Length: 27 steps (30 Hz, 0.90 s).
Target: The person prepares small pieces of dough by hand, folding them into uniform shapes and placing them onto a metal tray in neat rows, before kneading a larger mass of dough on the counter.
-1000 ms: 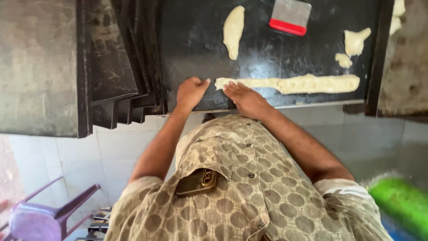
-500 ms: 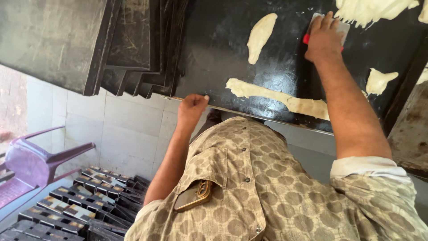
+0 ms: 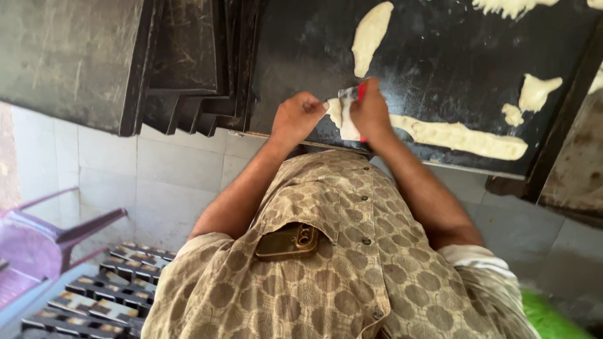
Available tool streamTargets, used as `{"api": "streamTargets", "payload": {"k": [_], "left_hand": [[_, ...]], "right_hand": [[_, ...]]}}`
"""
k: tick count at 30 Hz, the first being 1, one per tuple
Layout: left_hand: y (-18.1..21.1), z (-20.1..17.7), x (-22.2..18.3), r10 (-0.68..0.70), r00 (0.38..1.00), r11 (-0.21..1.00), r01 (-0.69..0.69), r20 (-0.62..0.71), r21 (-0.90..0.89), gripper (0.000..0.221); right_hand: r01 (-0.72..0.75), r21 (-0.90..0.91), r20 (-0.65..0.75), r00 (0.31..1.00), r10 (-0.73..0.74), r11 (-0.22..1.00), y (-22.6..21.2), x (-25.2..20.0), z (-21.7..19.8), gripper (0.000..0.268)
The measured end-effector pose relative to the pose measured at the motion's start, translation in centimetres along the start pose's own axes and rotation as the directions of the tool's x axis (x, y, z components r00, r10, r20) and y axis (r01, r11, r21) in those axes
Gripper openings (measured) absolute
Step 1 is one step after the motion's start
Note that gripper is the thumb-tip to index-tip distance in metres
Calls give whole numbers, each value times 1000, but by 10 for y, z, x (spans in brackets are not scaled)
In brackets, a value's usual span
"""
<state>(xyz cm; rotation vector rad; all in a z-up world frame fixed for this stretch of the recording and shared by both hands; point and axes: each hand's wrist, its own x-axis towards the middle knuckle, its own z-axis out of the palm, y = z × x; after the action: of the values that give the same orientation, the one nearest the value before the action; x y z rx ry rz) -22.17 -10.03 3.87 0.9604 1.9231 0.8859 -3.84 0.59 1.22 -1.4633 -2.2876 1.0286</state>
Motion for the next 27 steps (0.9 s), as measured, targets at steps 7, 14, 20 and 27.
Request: {"api": "streamTargets", "payload": {"k": [7, 14, 20, 27], "left_hand": [[-4, -9, 15, 33, 997, 994, -40, 72, 103, 35], [-9, -2, 15, -3, 996, 997, -4, 93, 76, 34], [2, 17, 6, 30, 997, 999, -32, 75, 29, 33], [19, 45, 5, 40, 998, 999, -40, 45, -7, 28]], "right_hand": [[-157, -17, -140, 978, 153, 987, 22, -24, -25, 37], [-204, 29, -196, 959, 206, 978, 50, -49, -71, 42], [-185, 39, -237, 953, 188, 982, 78, -55, -102, 39], [-127, -1, -226, 966, 123, 992, 98, -60, -130, 37]]}}
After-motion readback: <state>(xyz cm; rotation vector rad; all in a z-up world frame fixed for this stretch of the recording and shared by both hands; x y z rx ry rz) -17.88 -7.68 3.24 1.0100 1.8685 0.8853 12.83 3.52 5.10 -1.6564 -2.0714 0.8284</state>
